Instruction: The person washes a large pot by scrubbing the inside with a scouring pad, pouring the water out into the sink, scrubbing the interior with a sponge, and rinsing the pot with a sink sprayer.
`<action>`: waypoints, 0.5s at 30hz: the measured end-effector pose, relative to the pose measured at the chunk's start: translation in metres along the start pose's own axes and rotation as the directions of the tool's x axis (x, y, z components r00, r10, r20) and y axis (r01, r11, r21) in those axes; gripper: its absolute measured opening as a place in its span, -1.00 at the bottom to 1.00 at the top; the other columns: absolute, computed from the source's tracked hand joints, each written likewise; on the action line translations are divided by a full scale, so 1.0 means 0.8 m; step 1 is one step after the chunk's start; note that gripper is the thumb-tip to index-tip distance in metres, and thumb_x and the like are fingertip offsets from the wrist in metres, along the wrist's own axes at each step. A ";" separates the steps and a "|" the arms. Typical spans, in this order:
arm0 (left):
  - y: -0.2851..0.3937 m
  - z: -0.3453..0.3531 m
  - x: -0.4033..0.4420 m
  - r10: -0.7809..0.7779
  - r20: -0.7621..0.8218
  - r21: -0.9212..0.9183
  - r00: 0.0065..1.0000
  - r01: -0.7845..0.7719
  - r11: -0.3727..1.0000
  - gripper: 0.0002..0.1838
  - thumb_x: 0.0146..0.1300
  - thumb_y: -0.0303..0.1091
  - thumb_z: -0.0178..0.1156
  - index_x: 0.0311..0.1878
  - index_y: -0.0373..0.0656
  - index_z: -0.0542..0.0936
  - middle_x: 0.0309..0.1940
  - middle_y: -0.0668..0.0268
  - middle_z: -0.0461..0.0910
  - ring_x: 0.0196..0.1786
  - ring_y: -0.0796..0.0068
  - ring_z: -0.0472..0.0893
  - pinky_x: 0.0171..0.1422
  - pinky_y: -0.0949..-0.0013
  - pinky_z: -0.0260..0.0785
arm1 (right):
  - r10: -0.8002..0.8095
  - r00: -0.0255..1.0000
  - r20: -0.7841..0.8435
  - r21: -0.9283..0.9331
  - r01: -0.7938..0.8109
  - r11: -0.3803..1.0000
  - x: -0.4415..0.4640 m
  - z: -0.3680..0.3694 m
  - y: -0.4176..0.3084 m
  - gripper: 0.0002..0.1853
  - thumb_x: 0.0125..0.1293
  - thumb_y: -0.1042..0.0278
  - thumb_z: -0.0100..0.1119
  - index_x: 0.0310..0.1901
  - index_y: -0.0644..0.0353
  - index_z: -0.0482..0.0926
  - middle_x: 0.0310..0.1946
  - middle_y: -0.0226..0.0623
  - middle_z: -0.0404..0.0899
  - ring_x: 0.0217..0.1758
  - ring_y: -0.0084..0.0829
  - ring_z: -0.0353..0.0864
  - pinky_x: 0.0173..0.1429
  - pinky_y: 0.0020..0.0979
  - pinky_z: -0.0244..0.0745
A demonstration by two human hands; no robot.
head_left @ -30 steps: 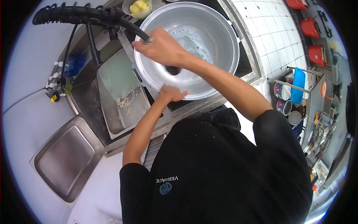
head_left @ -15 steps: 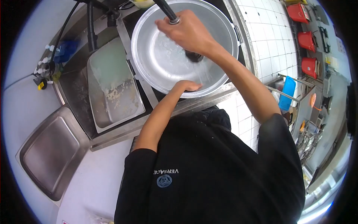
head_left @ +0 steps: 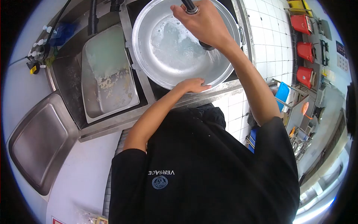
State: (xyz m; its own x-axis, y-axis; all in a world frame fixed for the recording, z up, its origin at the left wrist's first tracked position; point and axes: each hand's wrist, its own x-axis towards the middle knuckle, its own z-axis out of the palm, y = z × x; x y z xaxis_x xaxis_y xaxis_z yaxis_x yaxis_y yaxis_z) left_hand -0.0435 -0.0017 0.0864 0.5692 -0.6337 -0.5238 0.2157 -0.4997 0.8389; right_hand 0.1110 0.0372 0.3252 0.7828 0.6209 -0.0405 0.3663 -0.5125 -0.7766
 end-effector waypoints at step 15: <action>-0.023 0.017 0.033 0.300 -0.180 -0.177 0.937 -0.331 0.927 -0.34 0.47 0.11 -0.16 0.44 -0.18 0.26 0.50 0.13 0.13 0.52 0.18 0.15 0.58 0.28 -0.05 | 0.048 0.999 0.024 0.005 -0.048 0.999 0.000 -0.002 -0.005 -0.53 0.25 0.06 0.20 -0.60 0.34 0.57 -0.82 -0.26 0.34 -0.73 -0.41 0.34 -0.49 -0.31 0.33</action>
State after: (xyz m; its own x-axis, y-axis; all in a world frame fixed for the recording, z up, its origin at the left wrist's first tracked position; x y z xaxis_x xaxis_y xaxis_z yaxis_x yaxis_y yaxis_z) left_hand -0.0435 -0.0174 0.0552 0.7409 -0.6372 -0.2121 0.1518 -0.1487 0.9772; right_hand 0.1101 0.0386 0.3293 0.7872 0.6096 -0.0931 0.3257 -0.5393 -0.7766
